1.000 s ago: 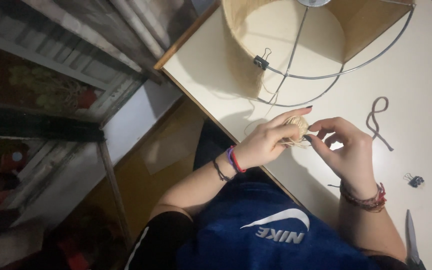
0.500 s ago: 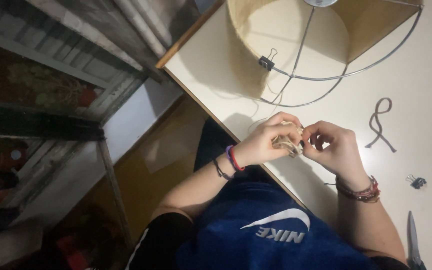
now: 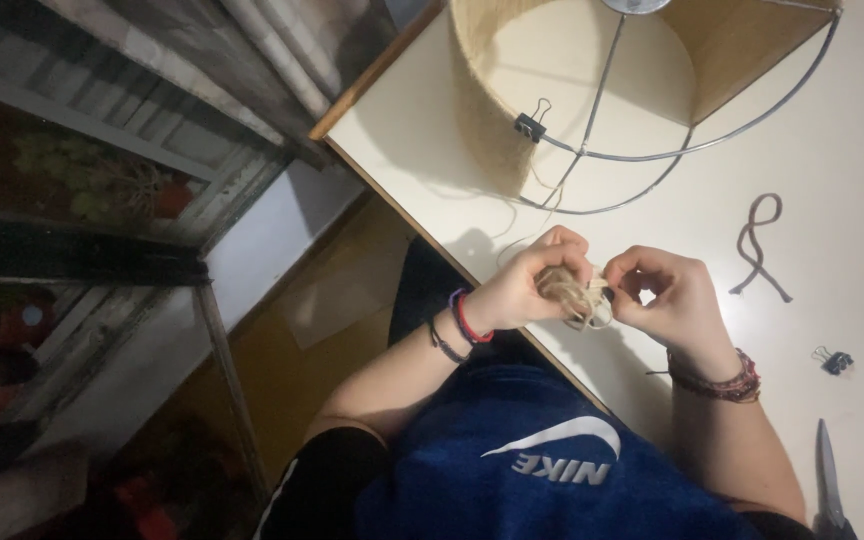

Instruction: Wrapping twine around a metal lampshade frame to create a decorative shade, using binder clips to secure the material.

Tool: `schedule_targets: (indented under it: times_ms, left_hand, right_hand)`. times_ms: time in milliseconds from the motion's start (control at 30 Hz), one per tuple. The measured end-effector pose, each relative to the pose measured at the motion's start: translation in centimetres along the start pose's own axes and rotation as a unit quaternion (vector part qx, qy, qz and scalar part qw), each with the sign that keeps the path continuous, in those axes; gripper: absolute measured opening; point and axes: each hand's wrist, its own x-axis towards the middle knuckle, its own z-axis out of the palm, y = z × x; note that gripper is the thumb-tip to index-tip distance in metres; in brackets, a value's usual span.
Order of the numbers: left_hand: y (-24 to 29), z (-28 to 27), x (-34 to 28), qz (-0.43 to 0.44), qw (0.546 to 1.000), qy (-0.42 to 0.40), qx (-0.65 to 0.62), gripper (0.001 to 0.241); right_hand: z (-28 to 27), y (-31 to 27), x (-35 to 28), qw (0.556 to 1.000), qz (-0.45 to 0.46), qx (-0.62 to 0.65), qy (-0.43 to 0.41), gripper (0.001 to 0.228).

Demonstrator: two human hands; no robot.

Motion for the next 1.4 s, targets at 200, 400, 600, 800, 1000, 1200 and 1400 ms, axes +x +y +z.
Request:
schedule_targets:
  times_ms: [200,400,600,800,1000,1200,1400]
  left_hand:
    - [0.1,-0.9,0.1,0.002,1.000,0.011,-0.022,0.028]
    - [0.7,-1.7,0.3,-0.024,0.999,0.004,0.029,0.028]
    - [2.3,-1.6,0.2,-0.049,0.996,0.008,0.070,0.030]
    - [2.9,-4.8,-0.5,-0.002,0.986,0.075,0.150,0.037]
    - [5.2,-9.5,-2.4,-0.081,0.917,-0.004,0.390,0.028]
    - [8.8,-6.4,-2.6,-0.140,0.774,-0.117,0.607,0.042]
    - [7.7,1.4,1.1,0.120,0.927,-0.019,0.354,0.104]
  right_hand:
    - [-0.2,-0.1,-0.1,1.000,-0.006,-0.004,0.015,0.010]
    - [0.1,0.4,0.1,0.999,-0.010,-0.008,0.030,0.012]
    - [0.0,1.2,0.0,0.999,-0.022,-0.006,0.028,0.009]
    - [-3.6,4.7,-1.0,0.996,-0.019,-0.051,0.073,0.014]
    - [-6.0,4.4,-1.4,0.988,-0.002,0.053,0.147,0.015]
    - [-5.5,4.5,-1.3,0.985,-0.043,0.110,0.124,0.013]
    - [-2.5,1.9,-1.8,0.997,-0.060,0.031,0.030,0.009]
